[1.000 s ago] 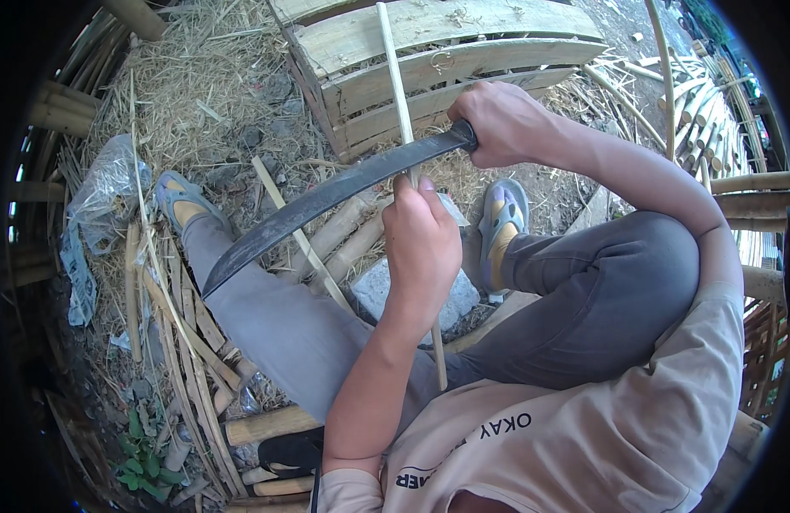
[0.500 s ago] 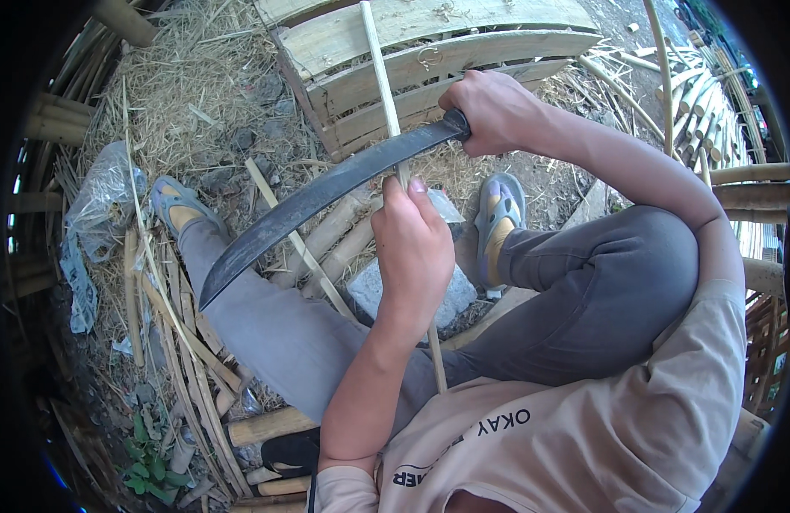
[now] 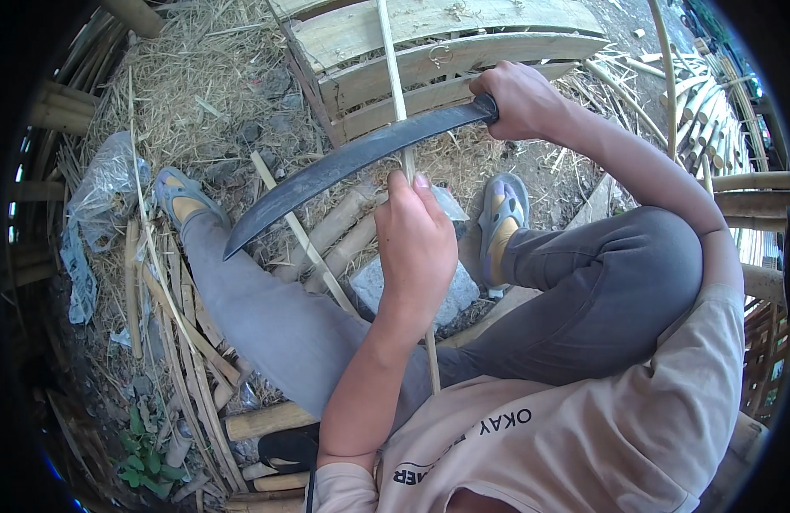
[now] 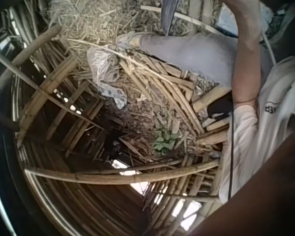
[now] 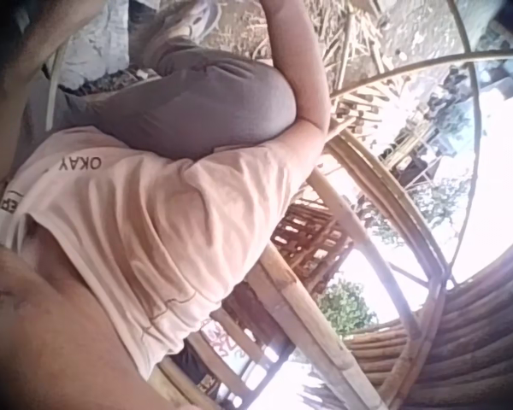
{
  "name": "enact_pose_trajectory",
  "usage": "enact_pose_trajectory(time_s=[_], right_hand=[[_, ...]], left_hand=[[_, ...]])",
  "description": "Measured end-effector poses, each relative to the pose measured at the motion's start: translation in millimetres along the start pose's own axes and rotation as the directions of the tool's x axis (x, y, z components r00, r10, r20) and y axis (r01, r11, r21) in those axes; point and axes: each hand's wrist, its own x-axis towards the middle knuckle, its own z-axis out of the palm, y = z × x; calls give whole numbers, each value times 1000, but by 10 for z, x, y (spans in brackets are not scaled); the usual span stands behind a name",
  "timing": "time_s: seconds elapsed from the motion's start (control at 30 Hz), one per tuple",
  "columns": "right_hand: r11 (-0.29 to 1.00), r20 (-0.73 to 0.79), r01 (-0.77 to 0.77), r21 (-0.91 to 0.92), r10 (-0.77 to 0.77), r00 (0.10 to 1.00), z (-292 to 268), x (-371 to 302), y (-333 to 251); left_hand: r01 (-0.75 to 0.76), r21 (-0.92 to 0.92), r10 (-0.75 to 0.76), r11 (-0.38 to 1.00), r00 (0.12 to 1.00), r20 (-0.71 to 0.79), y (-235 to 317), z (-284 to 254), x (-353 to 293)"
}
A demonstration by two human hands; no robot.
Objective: The person scrapes a wooden stick with a knife.
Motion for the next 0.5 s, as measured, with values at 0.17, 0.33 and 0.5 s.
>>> enact_pose_trajectory(time_s=[0.17,0.33,0.5], right_hand=[[997,57,-75,-1,75,996,-49,-21,46],[949,3,-316,8,316,949,-1,-88,505],[972,-39,-234,-31,232,972,-45,-120,565]], left_hand=[[46,3,-46,999,999,22,4,3,-7],[-44,41,44,998,999,-13,-35,33,-88],[-19,26,19,999,1000,12,-22,14,-126]])
